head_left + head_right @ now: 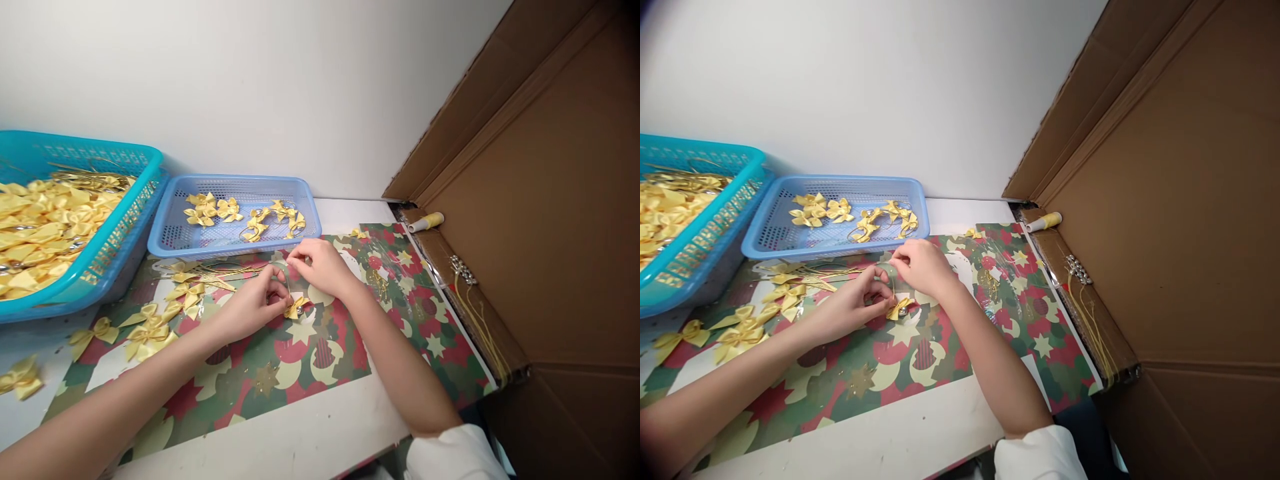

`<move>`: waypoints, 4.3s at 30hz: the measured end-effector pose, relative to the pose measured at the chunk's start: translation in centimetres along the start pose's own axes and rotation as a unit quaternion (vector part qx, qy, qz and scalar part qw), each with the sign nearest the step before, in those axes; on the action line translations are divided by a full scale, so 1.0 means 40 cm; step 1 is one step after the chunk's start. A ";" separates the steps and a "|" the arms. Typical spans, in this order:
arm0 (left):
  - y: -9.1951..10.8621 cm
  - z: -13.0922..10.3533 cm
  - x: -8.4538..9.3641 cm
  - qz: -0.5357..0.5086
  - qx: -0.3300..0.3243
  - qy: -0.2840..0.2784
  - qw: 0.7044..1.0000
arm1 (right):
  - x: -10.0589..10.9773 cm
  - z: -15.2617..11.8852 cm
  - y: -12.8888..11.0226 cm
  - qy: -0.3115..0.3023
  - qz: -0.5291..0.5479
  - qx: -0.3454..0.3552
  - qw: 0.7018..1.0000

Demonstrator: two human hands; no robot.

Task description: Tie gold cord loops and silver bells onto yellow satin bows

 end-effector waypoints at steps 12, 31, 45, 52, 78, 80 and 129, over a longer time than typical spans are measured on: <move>-0.019 0.002 0.001 -0.019 0.003 0.008 1.000 | 0.005 -0.051 -0.064 -0.107 -0.086 0.054 0.989; -0.027 0.002 0.005 0.002 -0.003 0.013 1.000 | -0.058 -0.037 -0.012 -0.194 -0.013 -0.010 0.981; -0.013 -0.002 -0.003 0.030 -0.006 0.010 0.999 | -0.055 -0.034 -0.013 -0.173 0.008 0.002 0.985; -0.002 -0.003 -0.003 0.043 -0.012 0.018 0.999 | -0.050 -0.034 -0.013 -0.179 0.039 -0.008 0.983; -0.024 0.002 0.002 0.006 0.009 0.010 1.000 | -0.052 -0.036 0.000 -0.202 0.091 -0.057 0.973; -0.023 0.001 0.001 0.004 0.008 0.018 1.000 | -0.051 -0.035 0.000 -0.197 0.090 -0.054 0.975; -0.013 -0.006 -0.010 0.027 -0.009 0.038 0.999 | -0.052 -0.026 0.000 -0.145 0.096 -0.008 0.985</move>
Point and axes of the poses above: each hand's wrist, its own z-axis towards the middle knuckle, its own x-axis out of the back of the hand, y = z × x, the point moved 7 cm from there along z, towards the middle knuckle, and after that the axes turned 6 degrees about -x, right-handed, at the moved point
